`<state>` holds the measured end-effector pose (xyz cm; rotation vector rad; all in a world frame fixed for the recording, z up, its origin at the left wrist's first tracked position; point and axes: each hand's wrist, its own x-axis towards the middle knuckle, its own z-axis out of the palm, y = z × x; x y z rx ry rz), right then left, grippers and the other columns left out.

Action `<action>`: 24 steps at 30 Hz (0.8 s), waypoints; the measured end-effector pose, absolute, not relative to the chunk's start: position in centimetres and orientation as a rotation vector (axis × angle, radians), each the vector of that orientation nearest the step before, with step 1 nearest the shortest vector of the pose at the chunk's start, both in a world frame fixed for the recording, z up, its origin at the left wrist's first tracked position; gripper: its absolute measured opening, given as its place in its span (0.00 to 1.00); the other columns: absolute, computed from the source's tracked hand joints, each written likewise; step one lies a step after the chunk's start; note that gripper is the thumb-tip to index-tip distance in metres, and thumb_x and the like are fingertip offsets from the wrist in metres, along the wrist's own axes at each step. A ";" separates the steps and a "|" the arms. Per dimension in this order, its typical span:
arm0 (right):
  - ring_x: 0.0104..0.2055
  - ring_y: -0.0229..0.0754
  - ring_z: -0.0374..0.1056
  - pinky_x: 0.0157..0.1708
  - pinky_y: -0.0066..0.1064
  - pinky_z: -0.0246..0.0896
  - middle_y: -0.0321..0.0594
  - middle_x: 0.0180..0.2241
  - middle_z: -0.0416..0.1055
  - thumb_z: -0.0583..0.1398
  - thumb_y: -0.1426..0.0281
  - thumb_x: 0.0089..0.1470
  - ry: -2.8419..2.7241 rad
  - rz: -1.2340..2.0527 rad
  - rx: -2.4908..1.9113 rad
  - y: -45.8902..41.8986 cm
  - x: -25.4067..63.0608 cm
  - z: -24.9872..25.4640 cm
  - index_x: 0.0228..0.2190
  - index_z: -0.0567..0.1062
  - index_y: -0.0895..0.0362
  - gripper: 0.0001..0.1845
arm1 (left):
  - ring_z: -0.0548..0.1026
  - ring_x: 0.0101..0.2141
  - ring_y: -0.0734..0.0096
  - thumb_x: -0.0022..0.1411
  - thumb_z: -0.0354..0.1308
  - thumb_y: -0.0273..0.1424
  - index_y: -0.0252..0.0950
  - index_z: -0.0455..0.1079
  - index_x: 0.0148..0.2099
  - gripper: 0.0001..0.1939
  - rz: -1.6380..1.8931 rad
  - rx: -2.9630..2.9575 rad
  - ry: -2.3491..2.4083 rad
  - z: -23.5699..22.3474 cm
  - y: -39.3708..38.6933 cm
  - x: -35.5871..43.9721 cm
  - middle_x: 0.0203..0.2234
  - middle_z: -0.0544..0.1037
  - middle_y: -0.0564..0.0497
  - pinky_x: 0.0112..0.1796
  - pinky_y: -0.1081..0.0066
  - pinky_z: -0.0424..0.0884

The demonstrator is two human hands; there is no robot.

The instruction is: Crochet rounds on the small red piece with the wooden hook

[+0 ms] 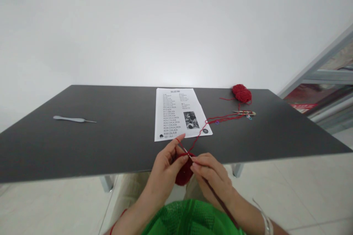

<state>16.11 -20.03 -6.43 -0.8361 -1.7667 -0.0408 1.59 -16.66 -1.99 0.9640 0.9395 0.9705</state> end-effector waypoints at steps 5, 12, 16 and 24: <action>0.32 0.39 0.75 0.29 0.26 0.72 0.40 0.31 0.76 0.59 0.81 0.56 -1.739 0.156 -0.847 -20.4 16.9 -4.0 0.36 0.74 0.54 0.11 | 0.64 0.26 0.74 0.55 0.58 0.26 0.36 0.69 0.57 0.25 0.928 1.173 0.952 -1.7 -16.1 1.0 0.24 0.67 0.58 0.28 0.74 0.60; 0.26 0.37 0.74 0.25 0.25 0.70 0.38 0.27 0.75 0.61 0.76 0.56 -1.618 0.425 -0.896 -20.3 17.7 -2.6 0.29 0.74 0.55 0.06 | 0.64 0.25 0.75 0.56 0.56 0.26 0.35 0.68 0.58 0.26 0.862 1.243 0.948 -1.5 -16.1 0.9 0.23 0.67 0.58 0.26 0.74 0.58; 0.28 0.38 0.74 0.27 0.25 0.69 0.41 0.29 0.76 0.59 0.79 0.57 -1.763 0.408 -0.840 -20.1 18.4 -2.1 0.31 0.74 0.55 0.07 | 0.64 0.25 0.75 0.56 0.56 0.26 0.34 0.68 0.57 0.25 0.848 1.268 0.957 -1.5 -16.2 0.7 0.23 0.67 0.57 0.26 0.74 0.59; 0.28 0.37 0.73 0.26 0.25 0.68 0.39 0.28 0.76 0.61 0.80 0.55 -1.689 0.602 -0.856 -19.7 18.7 -1.8 0.28 0.75 0.55 0.08 | 0.64 0.25 0.74 0.55 0.56 0.26 0.33 0.70 0.56 0.25 0.813 1.330 0.978 -1.4 -16.0 0.5 0.23 0.67 0.57 0.26 0.73 0.59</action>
